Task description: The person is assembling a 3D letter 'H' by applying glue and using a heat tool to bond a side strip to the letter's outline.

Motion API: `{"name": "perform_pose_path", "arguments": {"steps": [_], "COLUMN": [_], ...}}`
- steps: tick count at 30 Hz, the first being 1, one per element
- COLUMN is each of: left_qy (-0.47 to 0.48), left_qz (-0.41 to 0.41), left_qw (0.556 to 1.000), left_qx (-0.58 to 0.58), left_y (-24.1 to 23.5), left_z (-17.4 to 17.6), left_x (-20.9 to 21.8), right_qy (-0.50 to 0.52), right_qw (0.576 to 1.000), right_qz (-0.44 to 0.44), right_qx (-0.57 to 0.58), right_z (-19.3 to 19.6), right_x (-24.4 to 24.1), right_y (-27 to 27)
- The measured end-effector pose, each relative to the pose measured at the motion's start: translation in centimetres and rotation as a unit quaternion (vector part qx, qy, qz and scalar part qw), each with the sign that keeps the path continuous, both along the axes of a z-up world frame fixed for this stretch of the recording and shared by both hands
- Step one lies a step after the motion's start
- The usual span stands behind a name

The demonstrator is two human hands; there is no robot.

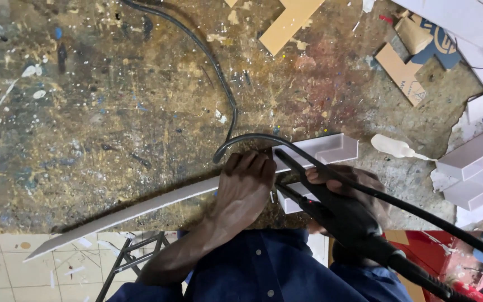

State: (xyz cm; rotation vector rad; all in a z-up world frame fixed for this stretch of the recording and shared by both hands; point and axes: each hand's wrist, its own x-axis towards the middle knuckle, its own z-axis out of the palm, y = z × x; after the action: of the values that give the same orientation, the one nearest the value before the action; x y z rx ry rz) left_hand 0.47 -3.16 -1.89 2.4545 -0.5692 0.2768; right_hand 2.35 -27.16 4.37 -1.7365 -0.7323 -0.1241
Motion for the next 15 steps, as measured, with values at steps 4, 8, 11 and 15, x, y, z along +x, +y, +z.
{"name": "perform_pose_path", "arguments": {"steps": [4, 8, 11, 15], "left_qy": [0.099, 0.111, 0.113, 0.121], "left_qz": [-0.034, -0.034, -0.033, -0.031], "left_qw": [0.993, 0.993, 0.993, 0.992], "left_qx": [0.051, 0.026, 0.007, -0.003], "left_y": [0.4, 0.5, 0.5, 0.6], "left_z": [0.1, -0.7, -0.4, 0.2], "left_x": [-0.2, -0.5, -0.6, -0.5], "right_qy": [0.052, -0.003, -0.064, -0.030], "right_qw": [0.998, 0.999, 0.997, 0.999], "right_qz": [-0.040, -0.037, -0.047, 0.017], "right_qx": [-0.025, -0.005, -0.004, -0.023], "right_z": [-0.8, -0.7, -0.4, 0.0], "right_x": [-2.1, -1.9, -0.8, -0.6], "right_y": [-0.8, 0.5, 1.2, 0.1]}}
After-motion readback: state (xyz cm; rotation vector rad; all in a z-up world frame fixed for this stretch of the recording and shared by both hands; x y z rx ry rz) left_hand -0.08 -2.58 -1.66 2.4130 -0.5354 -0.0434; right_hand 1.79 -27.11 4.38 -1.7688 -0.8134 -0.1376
